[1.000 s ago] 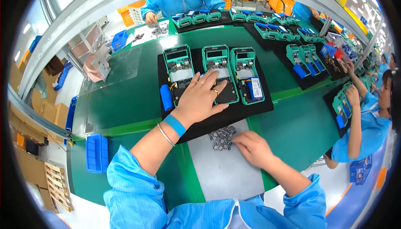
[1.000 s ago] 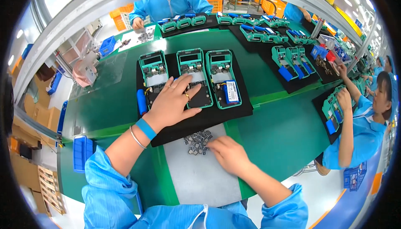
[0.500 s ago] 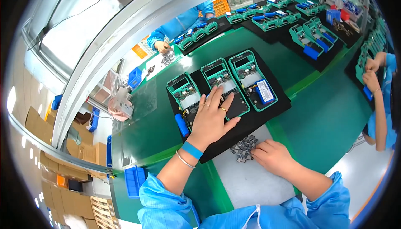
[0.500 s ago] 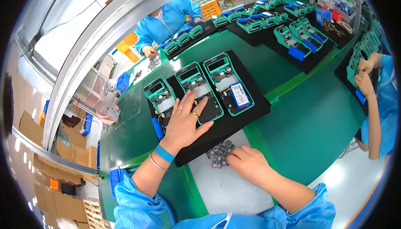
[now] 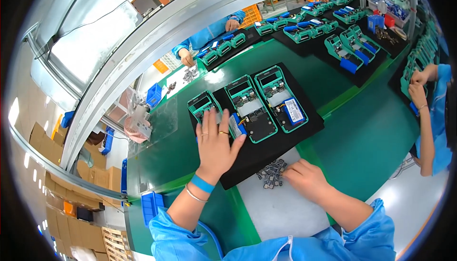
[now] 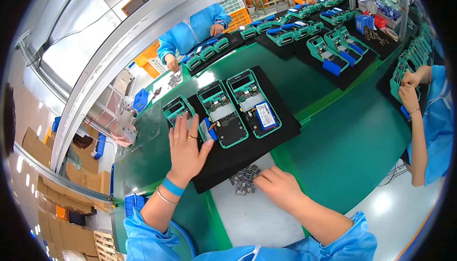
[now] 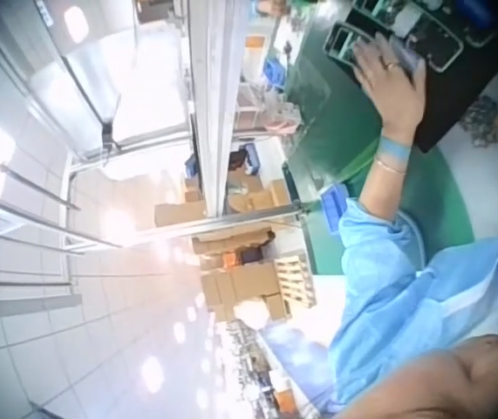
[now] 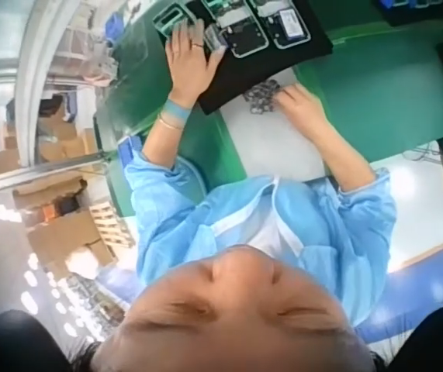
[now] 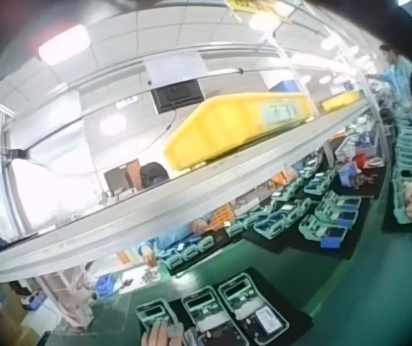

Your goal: The person assembles internal electronic components into green device housings by hand, inserting circuit boards, batteries, and connectors into each housing. A small tool is used to secure the components within the housing.

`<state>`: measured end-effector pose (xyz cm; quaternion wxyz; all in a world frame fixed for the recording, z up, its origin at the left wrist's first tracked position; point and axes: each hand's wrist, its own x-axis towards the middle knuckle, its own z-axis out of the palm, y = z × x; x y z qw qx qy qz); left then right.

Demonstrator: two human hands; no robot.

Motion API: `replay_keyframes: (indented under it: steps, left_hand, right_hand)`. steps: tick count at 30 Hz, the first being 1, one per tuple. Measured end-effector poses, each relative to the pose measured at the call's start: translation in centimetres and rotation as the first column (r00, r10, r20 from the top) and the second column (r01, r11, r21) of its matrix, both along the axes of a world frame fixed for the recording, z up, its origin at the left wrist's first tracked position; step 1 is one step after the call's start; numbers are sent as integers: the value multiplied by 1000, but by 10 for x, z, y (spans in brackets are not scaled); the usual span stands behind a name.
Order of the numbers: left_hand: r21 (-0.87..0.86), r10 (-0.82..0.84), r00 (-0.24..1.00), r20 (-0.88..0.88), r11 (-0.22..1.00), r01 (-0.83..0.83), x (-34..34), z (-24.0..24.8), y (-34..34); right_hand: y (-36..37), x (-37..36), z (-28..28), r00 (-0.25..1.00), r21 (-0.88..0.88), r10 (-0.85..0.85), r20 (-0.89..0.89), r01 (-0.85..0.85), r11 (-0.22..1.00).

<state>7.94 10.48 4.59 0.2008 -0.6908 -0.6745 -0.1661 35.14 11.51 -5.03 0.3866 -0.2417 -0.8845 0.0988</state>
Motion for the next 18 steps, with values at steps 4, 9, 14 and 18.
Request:
replay_keyframes:
  steps: [4, 9, 14, 18]
  left_hand:
    - [-99, 78, 996, -33, 992, -81, -19, -8, -9]
    - [-104, -34, 993, -111, 994, 22, -25, -5, -16]
    - [-114, -50, 997, -64, 993, 42, -24, -4, -26]
    - [-36, -211, 975, 68, 976, 214, 8, 19, -15]
  right_hand:
    - [1, 7, 4, 1000, -19, 17, 13, -17, 1000]
    - [7, 15, 15, 955, 73, 147, 259, -171, 983]
    - [2, 8, 29, 870, 96, 185, 457, -256, 962]
    - [1, 6, 33, 814, 71, 191, 548, -273, 959]
